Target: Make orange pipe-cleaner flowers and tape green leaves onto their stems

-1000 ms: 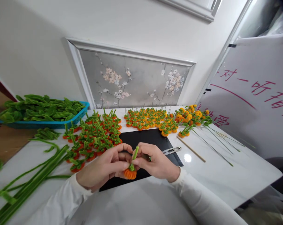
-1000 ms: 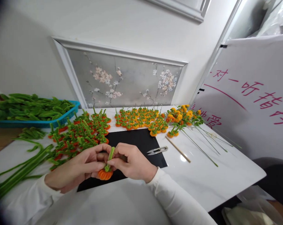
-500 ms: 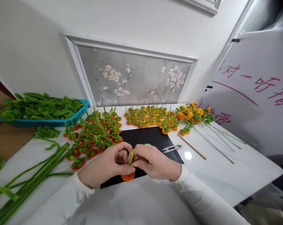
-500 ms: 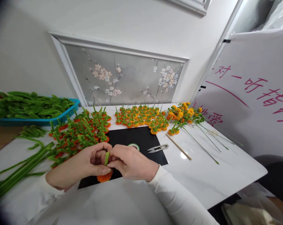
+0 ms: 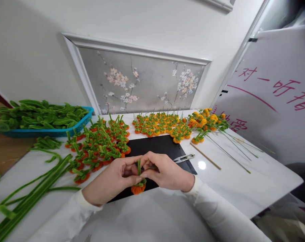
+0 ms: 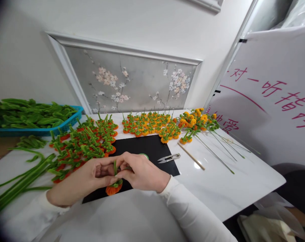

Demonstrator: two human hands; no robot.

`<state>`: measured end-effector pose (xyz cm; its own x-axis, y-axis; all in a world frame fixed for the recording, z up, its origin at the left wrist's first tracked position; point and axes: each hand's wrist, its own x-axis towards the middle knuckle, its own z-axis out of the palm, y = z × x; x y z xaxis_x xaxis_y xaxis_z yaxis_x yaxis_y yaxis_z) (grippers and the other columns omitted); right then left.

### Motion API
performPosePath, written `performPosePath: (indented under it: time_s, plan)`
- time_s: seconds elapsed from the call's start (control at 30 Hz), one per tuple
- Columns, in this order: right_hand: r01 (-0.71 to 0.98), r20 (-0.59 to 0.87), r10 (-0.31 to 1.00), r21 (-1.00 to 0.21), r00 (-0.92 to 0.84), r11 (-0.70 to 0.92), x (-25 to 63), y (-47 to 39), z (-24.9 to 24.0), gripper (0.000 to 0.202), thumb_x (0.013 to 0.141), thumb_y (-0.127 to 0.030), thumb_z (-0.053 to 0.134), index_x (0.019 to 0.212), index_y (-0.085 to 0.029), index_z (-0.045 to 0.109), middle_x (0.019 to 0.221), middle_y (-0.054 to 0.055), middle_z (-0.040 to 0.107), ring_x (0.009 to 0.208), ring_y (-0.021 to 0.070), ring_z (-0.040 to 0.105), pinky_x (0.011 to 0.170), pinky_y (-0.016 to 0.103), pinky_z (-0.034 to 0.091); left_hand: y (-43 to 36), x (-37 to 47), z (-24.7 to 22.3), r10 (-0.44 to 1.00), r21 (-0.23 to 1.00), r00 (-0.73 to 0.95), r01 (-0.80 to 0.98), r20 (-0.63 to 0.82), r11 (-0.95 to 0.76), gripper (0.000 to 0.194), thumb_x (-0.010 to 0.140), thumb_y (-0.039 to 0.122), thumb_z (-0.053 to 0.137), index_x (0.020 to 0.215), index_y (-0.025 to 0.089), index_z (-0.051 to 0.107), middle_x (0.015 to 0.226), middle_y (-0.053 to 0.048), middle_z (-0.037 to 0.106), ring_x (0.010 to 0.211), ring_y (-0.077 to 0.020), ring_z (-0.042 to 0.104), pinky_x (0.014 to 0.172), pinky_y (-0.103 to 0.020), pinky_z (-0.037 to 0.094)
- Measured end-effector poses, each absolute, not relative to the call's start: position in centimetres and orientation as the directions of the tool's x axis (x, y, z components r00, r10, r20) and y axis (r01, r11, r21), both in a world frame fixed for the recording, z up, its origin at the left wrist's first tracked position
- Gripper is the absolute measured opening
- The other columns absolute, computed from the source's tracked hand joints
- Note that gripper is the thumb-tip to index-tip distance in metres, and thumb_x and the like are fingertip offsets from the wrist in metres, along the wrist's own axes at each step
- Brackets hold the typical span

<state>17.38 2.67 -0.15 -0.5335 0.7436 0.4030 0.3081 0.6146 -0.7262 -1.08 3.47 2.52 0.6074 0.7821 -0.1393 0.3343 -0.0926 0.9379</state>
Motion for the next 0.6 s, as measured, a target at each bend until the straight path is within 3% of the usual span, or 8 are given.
performPosePath:
  time_s: [0.13,0.3,0.43,0.6]
  plan:
    - [0.237,0.370,0.757,-0.796,-0.538,0.557,17.5,2.8,-0.1,0.015,0.081,-0.012,0.059,0.093,-0.019,0.053,0.071,-0.005,0.050,0.059,0.0079,0.046,0.057,0.018,0.039,3.5,-1.3,2.1,0.776,0.958,0.616,0.281,-0.138,-0.053,0.043,0.074,0.023,0.066,0.115,0.021,0.056,0.064,0.006,0.052,0.057,-0.0105,0.048,0.057,-0.023,0.040]
    - [0.198,0.484,0.655,-0.696,-0.580,0.690,17.6,2.7,0.3,0.011,0.083,-0.010,0.056,0.074,-0.016,0.057,0.075,-0.001,0.054,0.071,0.0101,0.052,0.065,0.019,0.041,3.8,-1.9,1.5,0.736,0.974,0.648,0.215,-0.198,0.073,0.071,0.073,0.024,0.070,0.134,0.021,0.034,0.068,0.006,0.058,0.061,-0.0116,0.055,0.062,-0.025,0.043]
    - [0.328,0.523,0.648,-0.578,-0.555,0.747,17.4,2.5,0.3,0.011,0.083,-0.008,0.051,0.078,-0.017,0.056,0.077,0.001,0.055,0.072,0.0121,0.052,0.066,0.021,0.041,3.7,-1.9,2.1,0.738,0.964,0.635,0.253,-0.229,0.081,0.065,0.077,0.028,0.066,0.134,0.020,0.034,0.080,0.001,0.064,0.070,-0.0140,0.059,0.067,-0.028,0.044]
    - [0.445,0.513,0.666,-0.497,-0.541,0.745,17.2,2.3,0.1,0.011,0.082,-0.009,0.048,0.082,-0.017,0.055,0.080,0.002,0.055,0.069,0.0125,0.052,0.062,0.022,0.041,3.5,-1.2,2.3,0.771,0.968,0.608,0.246,-0.189,0.044,0.053,0.072,0.025,0.071,0.120,0.021,0.051,0.092,-0.003,0.065,0.087,-0.0188,0.060,0.076,-0.031,0.046]
